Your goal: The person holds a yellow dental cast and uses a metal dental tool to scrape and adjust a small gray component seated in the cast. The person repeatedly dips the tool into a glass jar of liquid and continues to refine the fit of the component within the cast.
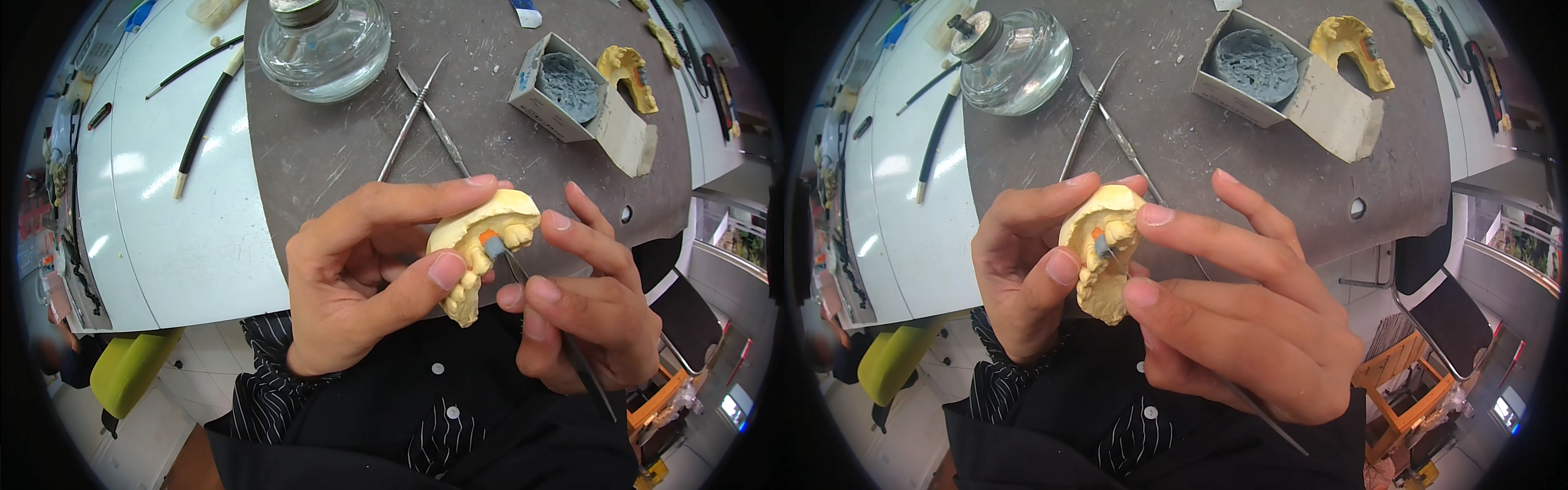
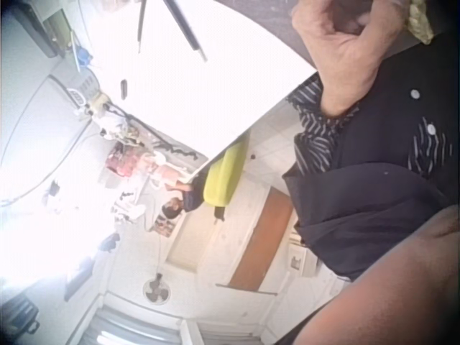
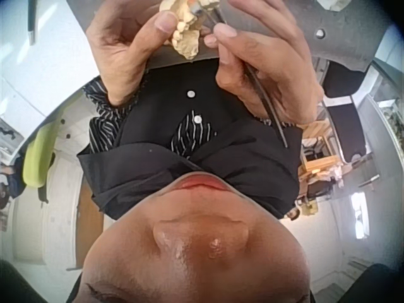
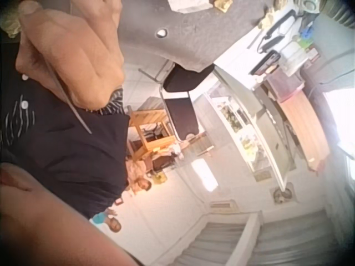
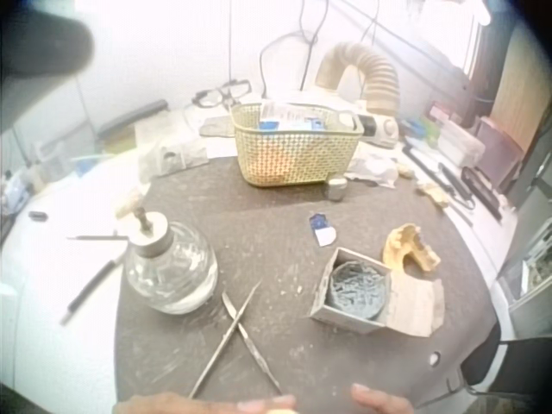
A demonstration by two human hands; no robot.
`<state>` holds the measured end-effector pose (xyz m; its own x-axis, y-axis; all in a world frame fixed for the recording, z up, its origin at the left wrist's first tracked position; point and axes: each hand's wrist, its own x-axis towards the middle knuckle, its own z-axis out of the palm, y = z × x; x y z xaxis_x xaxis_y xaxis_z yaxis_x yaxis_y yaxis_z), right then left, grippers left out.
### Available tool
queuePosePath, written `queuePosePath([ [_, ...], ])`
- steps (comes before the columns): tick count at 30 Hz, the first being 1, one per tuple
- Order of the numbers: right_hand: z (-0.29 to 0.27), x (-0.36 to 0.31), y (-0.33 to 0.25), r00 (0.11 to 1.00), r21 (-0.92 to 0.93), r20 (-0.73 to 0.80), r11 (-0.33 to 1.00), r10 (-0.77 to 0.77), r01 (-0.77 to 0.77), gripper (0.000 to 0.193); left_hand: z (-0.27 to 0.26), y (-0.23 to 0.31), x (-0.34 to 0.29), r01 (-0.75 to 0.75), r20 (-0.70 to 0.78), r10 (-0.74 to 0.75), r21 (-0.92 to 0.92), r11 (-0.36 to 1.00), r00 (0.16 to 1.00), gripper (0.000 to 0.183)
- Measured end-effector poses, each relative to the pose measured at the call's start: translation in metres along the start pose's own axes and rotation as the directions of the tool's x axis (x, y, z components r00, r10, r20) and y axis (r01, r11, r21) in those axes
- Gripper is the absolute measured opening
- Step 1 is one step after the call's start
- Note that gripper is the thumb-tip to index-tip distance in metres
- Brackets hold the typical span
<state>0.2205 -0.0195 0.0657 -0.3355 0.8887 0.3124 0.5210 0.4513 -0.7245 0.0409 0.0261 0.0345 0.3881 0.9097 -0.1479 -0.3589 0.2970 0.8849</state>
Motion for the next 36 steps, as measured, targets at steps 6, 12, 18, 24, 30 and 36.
queuePosePath([
  [6,-0.0028,0.0003,-0.0029,1.000,-0.004,0.017,1.000,-0.002,0.002,0.031,-0.0001,0.0016,0.0000,0.003,0.010,-0.003,0.007,1.000,1.000,0.042],
  [12,-0.0025,0.0006,-0.0023,1.000,-0.011,0.023,1.000,-0.008,0.009,0.031,-0.0025,-0.0007,0.0007,-0.020,0.030,0.020,0.011,1.000,0.999,0.041],
  [18,-0.0019,0.0000,-0.0028,1.000,-0.048,0.012,0.999,-0.023,0.024,0.028,-0.0020,-0.0014,0.0017,-0.030,0.030,0.030,0.007,1.000,0.999,0.040],
  [24,-0.0044,0.0025,-0.0068,0.999,-0.079,0.033,0.996,-0.025,0.027,0.025,-0.0003,-0.0001,0.0009,-0.036,0.017,0.035,0.017,0.999,0.999,0.039],
  [30,0.0008,0.0016,-0.0061,0.999,-0.096,-0.004,0.994,-0.044,0.044,0.023,0.0003,-0.0010,0.0000,-0.050,-0.004,0.050,0.020,0.999,0.999,0.040],
  [36,0.0041,0.0012,-0.0092,0.999,-0.118,-0.028,0.993,-0.018,0.014,0.024,0.0016,-0.0018,-0.0004,-0.062,-0.017,0.062,0.030,0.998,0.998,0.041],
])
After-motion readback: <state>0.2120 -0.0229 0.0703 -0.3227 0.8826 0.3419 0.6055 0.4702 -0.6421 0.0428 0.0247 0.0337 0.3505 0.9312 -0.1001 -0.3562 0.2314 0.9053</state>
